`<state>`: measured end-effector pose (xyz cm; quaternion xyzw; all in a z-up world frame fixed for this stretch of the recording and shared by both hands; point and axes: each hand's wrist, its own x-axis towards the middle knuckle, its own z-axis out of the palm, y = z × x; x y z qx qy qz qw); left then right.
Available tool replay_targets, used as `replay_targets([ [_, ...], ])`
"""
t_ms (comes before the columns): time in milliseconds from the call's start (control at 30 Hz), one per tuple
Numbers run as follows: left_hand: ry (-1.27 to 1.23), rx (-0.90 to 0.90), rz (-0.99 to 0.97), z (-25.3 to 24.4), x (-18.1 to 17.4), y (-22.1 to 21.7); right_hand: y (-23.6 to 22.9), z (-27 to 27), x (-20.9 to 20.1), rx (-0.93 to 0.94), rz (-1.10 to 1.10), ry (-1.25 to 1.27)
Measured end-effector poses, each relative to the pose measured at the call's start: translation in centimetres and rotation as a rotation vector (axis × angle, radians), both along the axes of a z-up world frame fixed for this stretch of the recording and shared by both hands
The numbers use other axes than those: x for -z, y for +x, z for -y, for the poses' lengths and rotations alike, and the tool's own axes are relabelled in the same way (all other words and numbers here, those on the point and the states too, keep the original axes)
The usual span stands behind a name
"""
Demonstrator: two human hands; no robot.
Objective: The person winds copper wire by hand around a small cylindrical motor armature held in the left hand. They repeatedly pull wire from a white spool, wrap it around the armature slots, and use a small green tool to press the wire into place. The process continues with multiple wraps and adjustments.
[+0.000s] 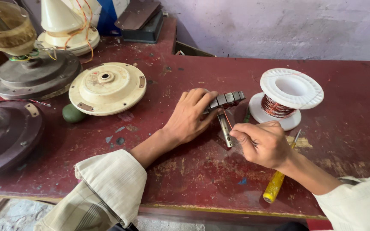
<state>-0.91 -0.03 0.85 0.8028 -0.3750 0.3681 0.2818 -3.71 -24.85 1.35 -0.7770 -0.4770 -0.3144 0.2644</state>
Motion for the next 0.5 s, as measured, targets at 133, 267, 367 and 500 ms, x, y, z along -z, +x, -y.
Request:
replay_targets([
  [133, -0.027, 0.006, -0.097, -0.1, 0.1, 0.2, 0.1, 0.3, -0.4, 0.074, -0.261, 0.205],
  [267, -0.107, 0.045, -0.100, 0.5, 0.2, 0.2, 0.7, 0.5, -3.8, 0.047, -0.545, 0.339],
  [367, -0.103, 0.070, -0.158, 0.2, 0.1, 0.1, 1.9, 0.1, -7.9, 0.172, -0.812, 0.235],
  [500, -0.099, 0.099, -0.158, 0.4, 0.3, 0.3, 4.3, -1.0, -11.1, 0.209, -0.938, 0.286],
])
